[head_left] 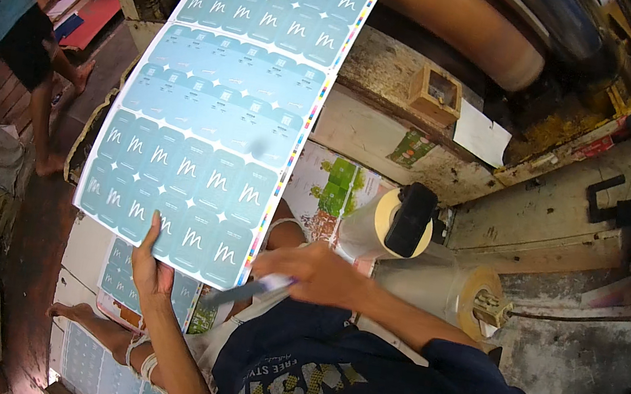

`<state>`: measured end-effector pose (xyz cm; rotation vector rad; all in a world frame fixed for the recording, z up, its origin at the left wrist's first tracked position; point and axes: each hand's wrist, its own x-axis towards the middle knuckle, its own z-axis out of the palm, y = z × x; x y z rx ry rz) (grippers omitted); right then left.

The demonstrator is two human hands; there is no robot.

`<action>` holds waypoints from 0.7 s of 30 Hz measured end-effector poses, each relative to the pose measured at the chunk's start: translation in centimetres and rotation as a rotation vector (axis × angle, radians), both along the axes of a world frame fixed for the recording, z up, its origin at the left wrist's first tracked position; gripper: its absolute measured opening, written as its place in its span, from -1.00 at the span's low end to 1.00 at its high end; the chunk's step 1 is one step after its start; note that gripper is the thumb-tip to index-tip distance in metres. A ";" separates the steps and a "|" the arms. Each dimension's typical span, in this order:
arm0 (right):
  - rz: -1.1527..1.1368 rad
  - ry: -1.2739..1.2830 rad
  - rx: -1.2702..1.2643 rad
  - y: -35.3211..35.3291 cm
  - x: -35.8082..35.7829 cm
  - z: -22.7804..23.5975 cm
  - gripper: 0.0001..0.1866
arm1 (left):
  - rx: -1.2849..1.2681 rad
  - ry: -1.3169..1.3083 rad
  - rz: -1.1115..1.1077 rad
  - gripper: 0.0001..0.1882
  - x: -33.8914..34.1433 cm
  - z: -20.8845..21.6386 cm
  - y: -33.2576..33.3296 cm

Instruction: The person cuts sections of a printed paper roll using a blade as it feeds through a large industrial roller machine.

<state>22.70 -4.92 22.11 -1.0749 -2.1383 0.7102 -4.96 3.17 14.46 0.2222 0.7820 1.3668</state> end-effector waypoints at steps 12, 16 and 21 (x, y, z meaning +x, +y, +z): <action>-1.305 0.050 -0.518 -8.1 25.9 -9.0 0.01 | -0.035 0.444 0.071 -0.42 -4.1 -1.1 -4.2; -1.201 0.000 -0.474 -7.2 24.5 -9.2 0.14 | -0.098 0.569 0.129 -0.43 -4.9 -0.3 -5.7; -1.204 0.080 -0.479 -7.4 25.9 -10.2 0.11 | -0.090 0.537 0.100 -0.33 -6.6 -0.1 -8.0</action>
